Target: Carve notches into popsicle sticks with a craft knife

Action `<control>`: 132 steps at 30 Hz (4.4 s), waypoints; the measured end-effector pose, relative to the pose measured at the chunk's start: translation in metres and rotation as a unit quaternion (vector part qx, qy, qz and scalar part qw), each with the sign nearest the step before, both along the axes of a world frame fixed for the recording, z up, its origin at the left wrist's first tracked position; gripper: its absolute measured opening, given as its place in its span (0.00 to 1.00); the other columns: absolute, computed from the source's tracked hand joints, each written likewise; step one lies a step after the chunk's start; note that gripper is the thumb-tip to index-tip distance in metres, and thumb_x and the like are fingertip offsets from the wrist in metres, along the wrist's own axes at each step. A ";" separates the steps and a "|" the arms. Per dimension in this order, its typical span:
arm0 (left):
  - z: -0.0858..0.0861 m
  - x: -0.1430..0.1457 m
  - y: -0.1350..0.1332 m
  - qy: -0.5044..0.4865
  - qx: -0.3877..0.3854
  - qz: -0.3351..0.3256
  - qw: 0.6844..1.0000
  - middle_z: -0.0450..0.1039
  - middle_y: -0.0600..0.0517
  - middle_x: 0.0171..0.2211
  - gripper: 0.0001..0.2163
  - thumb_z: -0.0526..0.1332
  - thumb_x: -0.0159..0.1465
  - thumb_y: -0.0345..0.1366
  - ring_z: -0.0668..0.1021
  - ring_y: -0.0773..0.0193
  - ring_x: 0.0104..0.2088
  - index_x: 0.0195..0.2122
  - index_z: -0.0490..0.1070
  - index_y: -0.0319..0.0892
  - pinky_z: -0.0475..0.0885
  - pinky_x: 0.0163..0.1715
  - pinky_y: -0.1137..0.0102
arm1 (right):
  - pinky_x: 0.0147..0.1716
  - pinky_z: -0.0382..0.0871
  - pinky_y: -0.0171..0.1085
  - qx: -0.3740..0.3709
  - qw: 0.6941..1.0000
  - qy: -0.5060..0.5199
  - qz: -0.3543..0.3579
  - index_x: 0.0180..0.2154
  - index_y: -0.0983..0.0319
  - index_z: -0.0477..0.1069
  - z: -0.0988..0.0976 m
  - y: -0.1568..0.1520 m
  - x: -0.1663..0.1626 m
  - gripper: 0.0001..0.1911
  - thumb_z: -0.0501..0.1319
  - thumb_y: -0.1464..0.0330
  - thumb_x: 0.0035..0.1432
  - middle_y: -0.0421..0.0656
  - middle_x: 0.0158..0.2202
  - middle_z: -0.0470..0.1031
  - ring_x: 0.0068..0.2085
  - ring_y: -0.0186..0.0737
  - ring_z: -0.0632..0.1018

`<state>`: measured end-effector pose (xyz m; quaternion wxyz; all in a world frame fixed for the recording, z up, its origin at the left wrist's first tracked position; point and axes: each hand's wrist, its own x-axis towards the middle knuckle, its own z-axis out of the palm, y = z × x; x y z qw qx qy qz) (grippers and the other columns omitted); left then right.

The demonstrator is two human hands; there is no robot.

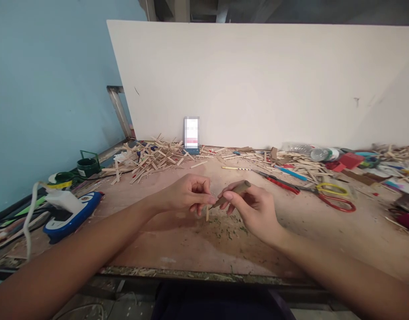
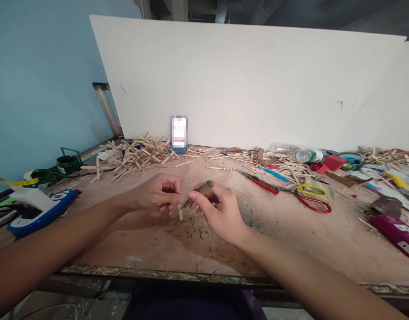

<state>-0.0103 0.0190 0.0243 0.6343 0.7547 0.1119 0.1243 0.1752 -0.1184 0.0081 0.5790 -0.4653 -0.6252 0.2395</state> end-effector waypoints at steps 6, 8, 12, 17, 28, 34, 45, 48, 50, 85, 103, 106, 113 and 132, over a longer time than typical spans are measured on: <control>0.001 0.001 -0.002 -0.001 0.001 -0.004 1.000 0.76 0.54 0.20 0.27 0.77 0.61 0.59 0.76 0.70 0.18 0.30 0.69 0.41 0.67 0.19 0.78 | 0.25 0.80 0.36 -0.006 1.000 -0.013 0.004 0.29 0.60 0.76 -0.005 0.001 -0.001 0.22 0.71 0.52 0.69 0.43 0.29 0.83 0.25 0.38 0.82; 0.001 0.001 -0.001 0.000 0.002 -0.002 1.000 0.76 0.53 0.20 0.27 0.78 0.61 0.59 0.75 0.71 0.18 0.30 0.70 0.40 0.67 0.19 0.78 | 0.26 0.80 0.36 -0.003 1.000 -0.002 -0.003 0.31 0.60 0.77 -0.006 0.001 -0.001 0.21 0.69 0.51 0.70 0.43 0.30 0.83 0.27 0.39 0.83; 0.000 0.001 0.000 0.002 0.001 0.001 1.000 0.76 0.54 0.19 0.27 0.77 0.61 0.59 0.75 0.70 0.17 0.30 0.69 0.41 0.67 0.19 0.78 | 0.26 0.81 0.37 -0.009 1.000 0.004 -0.004 0.33 0.60 0.78 -0.003 0.001 0.001 0.20 0.70 0.51 0.70 0.43 0.29 0.83 0.27 0.40 0.83; 0.000 0.001 0.000 0.001 0.001 -0.007 1.000 0.76 0.54 0.20 0.28 0.77 0.61 0.60 0.75 0.70 0.18 0.30 0.69 0.41 0.67 0.19 0.78 | 0.25 0.80 0.36 -0.015 1.000 -0.004 0.003 0.30 0.60 0.77 -0.004 0.001 0.000 0.23 0.70 0.50 0.68 0.44 0.30 0.83 0.26 0.38 0.82; -0.002 0.001 0.002 -0.001 -0.004 -0.004 1.000 0.77 0.52 0.21 0.26 0.78 0.62 0.57 0.75 0.70 0.18 0.31 0.70 0.40 0.67 0.19 0.78 | 0.24 0.80 0.36 -0.023 1.000 0.012 0.006 0.29 0.61 0.77 -0.001 0.001 -0.001 0.24 0.72 0.49 0.66 0.43 0.27 0.82 0.25 0.39 0.82; -0.002 0.001 0.001 -0.004 -0.005 -0.002 1.000 0.77 0.53 0.20 0.26 0.78 0.62 0.57 0.75 0.70 0.18 0.30 0.70 0.40 0.67 0.19 0.78 | 0.25 0.81 0.36 -0.024 0.999 0.020 0.010 0.31 0.61 0.78 0.002 0.000 0.001 0.21 0.72 0.51 0.67 0.43 0.28 0.82 0.26 0.39 0.83; -0.001 0.000 0.000 0.004 0.008 0.000 1.000 0.77 0.53 0.21 0.27 0.77 0.62 0.60 0.77 0.69 0.20 0.31 0.70 0.40 0.67 0.19 0.78 | 0.26 0.79 0.36 -0.035 0.999 0.006 0.012 0.30 0.60 0.77 0.001 0.002 0.002 0.25 0.70 0.47 0.67 0.43 0.27 0.82 0.26 0.39 0.82; -0.001 0.000 0.000 0.005 0.011 0.000 1.000 0.76 0.53 0.20 0.28 0.76 0.61 0.62 0.75 0.70 0.19 0.31 0.70 0.40 0.67 0.20 0.77 | 0.26 0.80 0.36 -0.044 0.999 0.005 0.006 0.31 0.60 0.77 0.000 0.003 0.002 0.25 0.69 0.45 0.67 0.43 0.27 0.82 0.26 0.39 0.82; -0.001 0.000 0.000 0.007 0.014 -0.001 1.000 0.76 0.53 0.21 0.29 0.76 0.60 0.63 0.74 0.70 0.18 0.31 0.70 0.41 0.67 0.20 0.76 | 0.24 0.79 0.37 -0.056 0.998 -0.007 0.010 0.29 0.60 0.76 -0.002 0.003 0.002 0.27 0.70 0.44 0.65 0.44 0.27 0.82 0.25 0.40 0.82; -0.003 0.005 -0.015 0.025 0.204 0.177 0.963 0.74 0.53 0.25 0.16 0.69 0.61 0.50 0.70 0.64 0.27 0.27 0.79 0.42 0.63 0.30 0.69 | 0.25 0.74 0.37 -0.070 0.995 0.040 -0.061 0.31 0.58 0.72 0.003 0.004 0.011 0.32 0.64 0.36 0.65 0.43 0.26 0.80 0.27 0.41 0.79; -0.008 0.006 -0.016 0.049 0.212 0.153 0.964 0.69 0.53 0.22 0.21 0.66 0.65 0.53 0.66 0.65 0.27 0.27 0.81 0.40 0.60 0.29 0.69 | 0.25 0.73 0.35 -0.098 0.993 0.063 -0.016 0.30 0.59 0.70 0.001 0.002 0.007 0.34 0.64 0.34 0.63 0.43 0.25 0.79 0.25 0.37 0.78; -0.007 0.004 -0.014 0.040 0.222 0.170 0.959 0.75 0.52 0.29 0.20 0.64 0.67 0.53 0.69 0.64 0.29 0.42 0.86 0.41 0.62 0.31 0.69 | 0.24 0.73 0.35 -0.096 0.993 0.061 -0.017 0.30 0.59 0.70 -0.001 0.003 0.007 0.34 0.64 0.34 0.63 0.42 0.25 0.79 0.25 0.37 0.78; -0.014 0.008 -0.014 0.029 0.206 0.186 0.960 0.66 0.58 0.23 0.18 0.72 0.58 0.52 0.65 0.68 0.25 0.30 0.73 0.42 0.60 0.27 0.72 | 0.24 0.74 0.35 -0.084 0.994 0.064 -0.013 0.28 0.58 0.68 0.003 0.002 0.006 0.35 0.65 0.34 0.62 0.42 0.26 0.79 0.25 0.37 0.78; -0.007 -0.005 -0.005 0.059 0.284 0.080 0.954 0.61 0.56 0.17 0.36 0.52 0.74 0.66 0.66 0.66 0.21 0.36 0.87 0.39 0.61 0.26 0.71 | 0.23 0.75 0.35 -0.090 0.991 0.095 -0.001 0.31 0.60 0.74 0.007 0.000 0.009 0.31 0.71 0.39 0.60 0.43 0.25 0.80 0.27 0.40 0.81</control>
